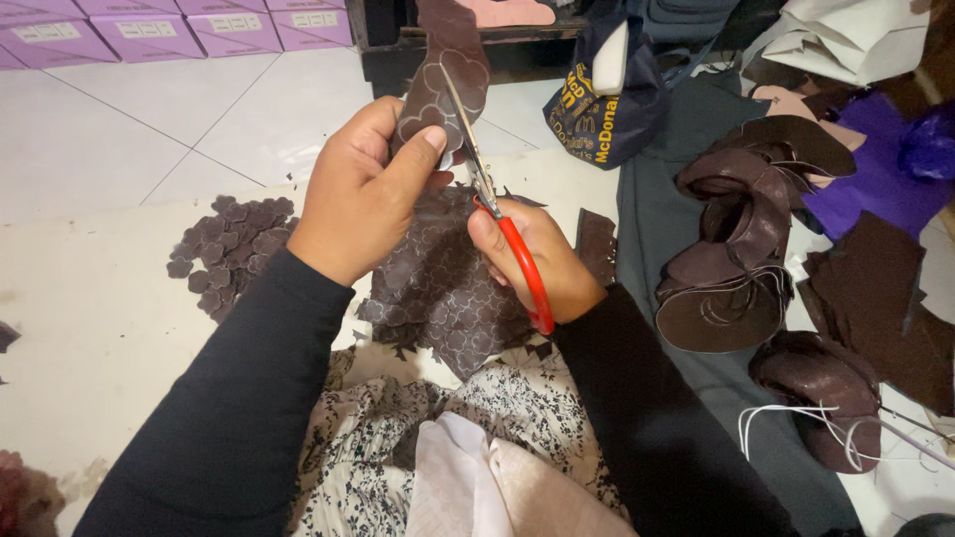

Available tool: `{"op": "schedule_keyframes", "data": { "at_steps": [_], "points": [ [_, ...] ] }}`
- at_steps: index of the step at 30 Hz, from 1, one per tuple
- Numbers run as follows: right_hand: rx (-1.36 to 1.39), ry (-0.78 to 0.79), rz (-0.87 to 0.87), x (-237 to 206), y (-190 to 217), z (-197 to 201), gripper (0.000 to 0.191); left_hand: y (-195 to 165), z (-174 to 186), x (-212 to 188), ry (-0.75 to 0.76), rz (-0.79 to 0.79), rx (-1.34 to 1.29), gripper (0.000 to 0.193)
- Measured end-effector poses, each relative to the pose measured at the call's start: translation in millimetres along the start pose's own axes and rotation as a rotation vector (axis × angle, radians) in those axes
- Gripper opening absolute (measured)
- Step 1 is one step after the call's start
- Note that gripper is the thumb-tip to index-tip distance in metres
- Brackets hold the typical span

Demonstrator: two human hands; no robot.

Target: The person uses red-handled scissors to cut flower-shaped pieces from a brown patterned sheet. Cut pieces are placed in a growing pile on the floor to the left while the person continues cutting along the marked outlines.

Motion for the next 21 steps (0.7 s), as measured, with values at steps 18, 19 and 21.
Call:
{"op": "schedule_keyframes", "data": {
  "at_steps": [18, 19, 21],
  "points": [
    [-0.172, -0.047, -0.009, 2, 2, 4, 0.044, 7, 12, 5, -0.040, 0.088, -0.175, 0.017],
    [-0.178, -0.068, 0.027, 3, 2, 2, 0.044, 8, 11, 5, -0.044, 0.087, -0.199, 0.018],
    [-0.180, -0.091, 0.060, 3, 2, 0, 0.044, 11, 6, 5, -0.050, 0.086, -0.246, 0.020]
  ]
}}
Point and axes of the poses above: each hand's wrist, its own x-axis towards the middle knuckle, its own z-axis out of the back of the hand, y = z × x, the point moved 3 cm from there along x, towards the middle knuckle, and after that the axes turned 3 degrees about -x, right-handed, at the moved point
